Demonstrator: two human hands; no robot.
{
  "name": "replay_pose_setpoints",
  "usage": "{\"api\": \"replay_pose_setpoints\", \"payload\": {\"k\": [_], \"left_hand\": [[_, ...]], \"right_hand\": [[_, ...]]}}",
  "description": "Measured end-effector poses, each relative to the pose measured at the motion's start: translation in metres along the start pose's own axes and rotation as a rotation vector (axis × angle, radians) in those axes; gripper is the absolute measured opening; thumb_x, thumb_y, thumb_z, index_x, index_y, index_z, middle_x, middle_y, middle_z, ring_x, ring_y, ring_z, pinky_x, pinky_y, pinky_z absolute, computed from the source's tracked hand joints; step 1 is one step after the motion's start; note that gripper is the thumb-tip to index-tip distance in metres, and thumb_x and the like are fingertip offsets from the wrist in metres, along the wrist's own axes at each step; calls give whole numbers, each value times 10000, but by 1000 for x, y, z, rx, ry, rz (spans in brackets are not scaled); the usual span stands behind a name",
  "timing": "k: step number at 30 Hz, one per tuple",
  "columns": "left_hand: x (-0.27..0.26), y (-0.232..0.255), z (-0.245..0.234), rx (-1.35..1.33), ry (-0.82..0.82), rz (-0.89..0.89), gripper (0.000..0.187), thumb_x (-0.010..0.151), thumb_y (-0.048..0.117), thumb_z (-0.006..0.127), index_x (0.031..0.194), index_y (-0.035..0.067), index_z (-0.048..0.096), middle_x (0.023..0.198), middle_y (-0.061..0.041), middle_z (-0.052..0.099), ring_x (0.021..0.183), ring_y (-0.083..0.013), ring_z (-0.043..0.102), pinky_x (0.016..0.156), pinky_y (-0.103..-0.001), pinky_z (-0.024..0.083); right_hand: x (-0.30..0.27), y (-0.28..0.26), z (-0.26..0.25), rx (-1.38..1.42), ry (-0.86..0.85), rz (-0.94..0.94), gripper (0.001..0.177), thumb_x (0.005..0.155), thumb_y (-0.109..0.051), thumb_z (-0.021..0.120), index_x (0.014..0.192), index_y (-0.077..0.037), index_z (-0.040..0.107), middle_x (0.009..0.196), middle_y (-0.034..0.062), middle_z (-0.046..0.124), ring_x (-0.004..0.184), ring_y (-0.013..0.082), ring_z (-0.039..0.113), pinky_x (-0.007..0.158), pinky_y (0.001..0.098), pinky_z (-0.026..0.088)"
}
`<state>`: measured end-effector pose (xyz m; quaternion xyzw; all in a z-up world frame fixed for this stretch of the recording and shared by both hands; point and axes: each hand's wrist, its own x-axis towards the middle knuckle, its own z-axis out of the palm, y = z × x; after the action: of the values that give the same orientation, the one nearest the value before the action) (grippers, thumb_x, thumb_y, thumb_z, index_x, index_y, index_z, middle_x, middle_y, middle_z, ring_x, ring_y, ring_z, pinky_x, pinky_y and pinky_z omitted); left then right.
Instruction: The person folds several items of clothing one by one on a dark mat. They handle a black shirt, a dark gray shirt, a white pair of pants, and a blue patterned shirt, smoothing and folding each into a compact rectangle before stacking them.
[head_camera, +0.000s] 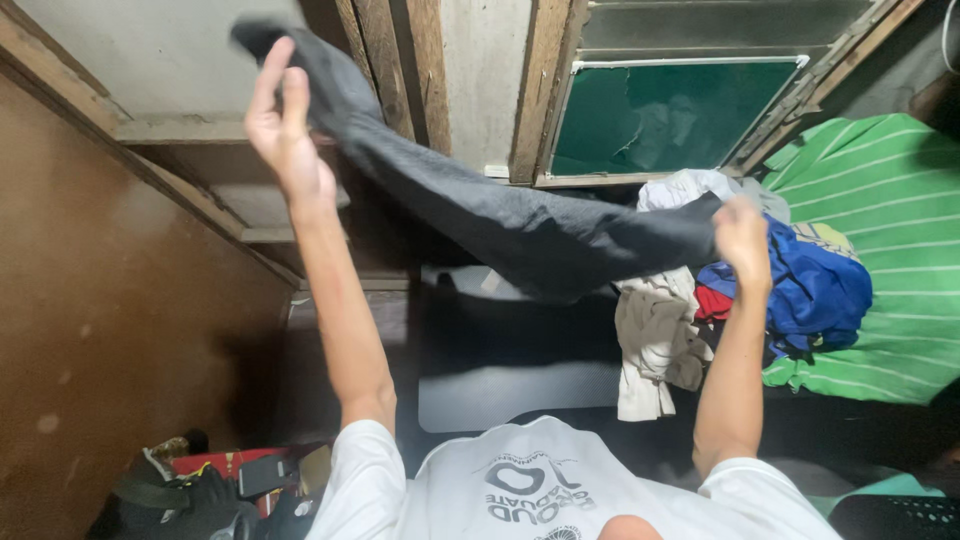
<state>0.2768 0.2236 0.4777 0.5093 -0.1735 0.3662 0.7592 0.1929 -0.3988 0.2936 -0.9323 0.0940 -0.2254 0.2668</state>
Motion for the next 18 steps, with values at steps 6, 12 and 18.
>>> {"api": "replay_pose_setpoints", "payload": {"k": [6, 12, 18], "left_hand": [[-55, 11, 112, 116, -427, -64, 391, 1009, 6, 689, 1398, 1, 656, 1436, -132, 670, 1365, -203, 618, 1211, -348, 469], [-97, 18, 157, 33, -711, -91, 767, 773, -112, 570, 1503, 111, 492, 1423, -129, 612, 1187, -218, 690, 1033, -304, 560], [-88, 15, 133, 879, -361, 367, 614, 793, -75, 698, 1359, 162, 726, 690, -119, 613, 648, -246, 603, 708, -395, 553]], "right_hand": [[-45, -198, -9, -2, -194, -138, 507, 890, -456, 752, 1242, -101, 667, 1167, 161, 752, 1079, 353, 699, 895, 475, 542], [-51, -348, 8, 733, 38, -307, 532, 798, -88, 818, 1264, -32, 567, 1080, 148, 764, 1045, 227, 767, 927, 351, 583], [-55, -306, 51, 488, 206, -398, 551, 666, 104, 626, 1208, 5, 607, 1074, 205, 707, 997, 372, 716, 890, 386, 573]]}}
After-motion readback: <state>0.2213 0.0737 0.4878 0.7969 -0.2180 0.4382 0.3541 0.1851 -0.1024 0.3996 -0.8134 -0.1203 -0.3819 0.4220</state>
